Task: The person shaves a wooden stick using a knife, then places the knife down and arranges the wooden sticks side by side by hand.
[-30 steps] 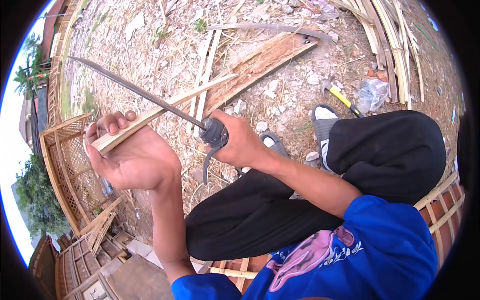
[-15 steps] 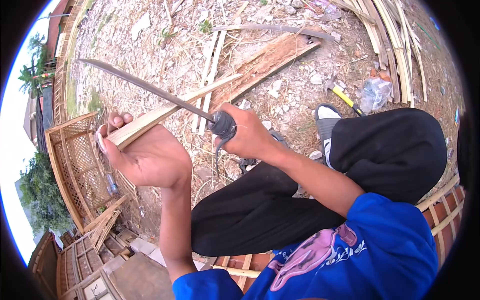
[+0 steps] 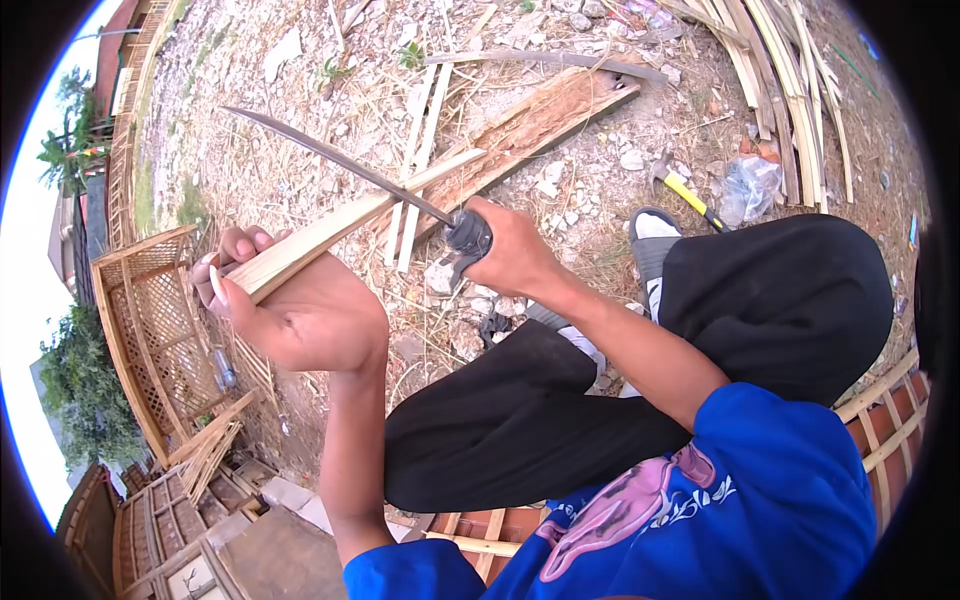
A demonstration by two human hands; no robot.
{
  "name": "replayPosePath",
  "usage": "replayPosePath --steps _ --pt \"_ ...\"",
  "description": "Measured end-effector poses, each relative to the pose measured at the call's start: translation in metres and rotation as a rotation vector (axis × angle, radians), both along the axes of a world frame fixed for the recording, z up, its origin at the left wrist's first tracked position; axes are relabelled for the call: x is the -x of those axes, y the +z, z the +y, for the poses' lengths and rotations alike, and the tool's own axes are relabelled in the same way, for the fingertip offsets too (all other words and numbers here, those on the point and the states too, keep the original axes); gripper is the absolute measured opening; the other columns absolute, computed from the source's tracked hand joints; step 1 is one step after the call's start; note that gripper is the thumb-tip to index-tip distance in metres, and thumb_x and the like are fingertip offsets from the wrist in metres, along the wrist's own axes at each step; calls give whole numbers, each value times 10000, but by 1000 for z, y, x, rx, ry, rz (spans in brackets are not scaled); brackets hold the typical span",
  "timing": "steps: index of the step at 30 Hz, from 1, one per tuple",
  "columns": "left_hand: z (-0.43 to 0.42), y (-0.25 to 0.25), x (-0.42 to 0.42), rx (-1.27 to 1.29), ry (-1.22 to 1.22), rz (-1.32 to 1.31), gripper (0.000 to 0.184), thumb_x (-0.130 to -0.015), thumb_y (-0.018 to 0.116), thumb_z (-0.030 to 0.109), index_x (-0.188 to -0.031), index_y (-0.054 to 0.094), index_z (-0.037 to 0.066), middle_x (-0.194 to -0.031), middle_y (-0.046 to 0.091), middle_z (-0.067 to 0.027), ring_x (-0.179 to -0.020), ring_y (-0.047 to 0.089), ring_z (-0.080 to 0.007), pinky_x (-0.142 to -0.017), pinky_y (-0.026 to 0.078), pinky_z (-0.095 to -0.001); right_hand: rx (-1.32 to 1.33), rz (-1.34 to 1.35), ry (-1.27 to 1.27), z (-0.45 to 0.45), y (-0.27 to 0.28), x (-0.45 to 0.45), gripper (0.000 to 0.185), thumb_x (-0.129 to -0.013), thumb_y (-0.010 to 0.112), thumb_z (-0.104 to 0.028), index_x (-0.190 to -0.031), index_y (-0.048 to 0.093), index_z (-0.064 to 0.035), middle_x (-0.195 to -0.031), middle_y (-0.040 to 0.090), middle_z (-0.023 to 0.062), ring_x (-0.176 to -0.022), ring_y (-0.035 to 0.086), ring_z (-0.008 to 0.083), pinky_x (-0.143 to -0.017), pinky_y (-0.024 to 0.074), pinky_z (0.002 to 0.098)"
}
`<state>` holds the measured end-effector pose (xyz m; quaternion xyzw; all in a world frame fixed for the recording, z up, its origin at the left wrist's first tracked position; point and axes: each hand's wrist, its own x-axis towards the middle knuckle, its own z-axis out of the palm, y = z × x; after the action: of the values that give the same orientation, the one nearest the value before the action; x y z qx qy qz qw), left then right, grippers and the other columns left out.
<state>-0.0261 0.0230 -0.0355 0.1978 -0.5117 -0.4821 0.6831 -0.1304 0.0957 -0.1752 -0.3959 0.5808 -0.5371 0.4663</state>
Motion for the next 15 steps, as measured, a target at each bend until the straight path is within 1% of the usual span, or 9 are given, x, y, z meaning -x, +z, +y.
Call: replayPosePath --steps 1,2,4,7,8,9,11,14,15 --pt "1 -2 -2 -8 0 1 225 -1004 498 280 -1137 514 98 -1024 516 -59 -980 528 -152 -934 438 -320 -31 4 5 4 0 0 273 -707 741 -120 -929 608 -34 -772 674 160 -711 674 351 -658 509 409" --pt "1 -3 -4 9 0 -19 226 -1005 496 279 -1139 512 98 -1030 520 -61 -981 529 -153 -933 441 -321 -32 95 -16 3 0 -3 279 -710 735 -122 -943 607 -36 -772 674 169 -723 674 365 -662 510 410" --pt "-6 -3 -3 59 1 -47 228 -1007 492 278 -1145 509 98 -1042 527 -66 -983 530 -156 -931 446 -323 17 60 17 6 17 1 282 -710 732 -117 -947 602 -39 -773 673 171 -724 670 376 -659 510 417" --pt "0 1 14 17 75 20 227 -985 491 284 -1023 532 65 -984 538 -66 -926 540 -156 -859 451 -322 152 1 25 7 37 -3 298 -703 739 -117 -950 593 -39 -766 669 167 -720 666 378 -658 511 421" --pt "-6 -5 2 43 -16 -6 232 -1005 491 278 -1144 505 93 -1058 530 -73 -992 534 -154 -914 454 -322 161 -2 22 6 38 -3 301 -701 742 -119 -948 591 -38 -764 668 166 -720 665 375 -657 511 419" --pt "-7 -7 -1 46 -5 -25 237 -1003 493 281 -1147 503 93 -1065 530 -74 -997 536 -155 -909 460 -318 174 -2 23 4 38 -2 304 -699 745 -122 -946 590 -36 -763 667 166 -719 665 372 -657 511 418" --pt "-6 -6 -5 58 13 -69 247 -1000 499 287 -1154 499 94 -1080 531 -76 -1006 541 -155 -898 472 -311 8 53 -1 -3 -21 2 305 -692 747 -131 -947 603 -45 -762 663 171 -710 656 364 -647 504 421" --pt "-4 -8 -10 77 15 -85 263 -996 503 296 -1167 491 96 -1102 532 -79 -1021 546 -156 -878 490 -299 -61 131 23 2 -22 3 300 -695 744 -133 -946 605 -44 -753 662 173 -722 663 374 -644 499 433" --pt "-4 -6 -8 77 48 -84 249 -987 499 299 -1134 513 100 -1090 552 -72 -1000 557 -160 -869 491 -319 -85 133 23 4 -13 2 300 -696 742 -134 -945 601 -43 -750 661 174 -723 665 374 -642 498 434"
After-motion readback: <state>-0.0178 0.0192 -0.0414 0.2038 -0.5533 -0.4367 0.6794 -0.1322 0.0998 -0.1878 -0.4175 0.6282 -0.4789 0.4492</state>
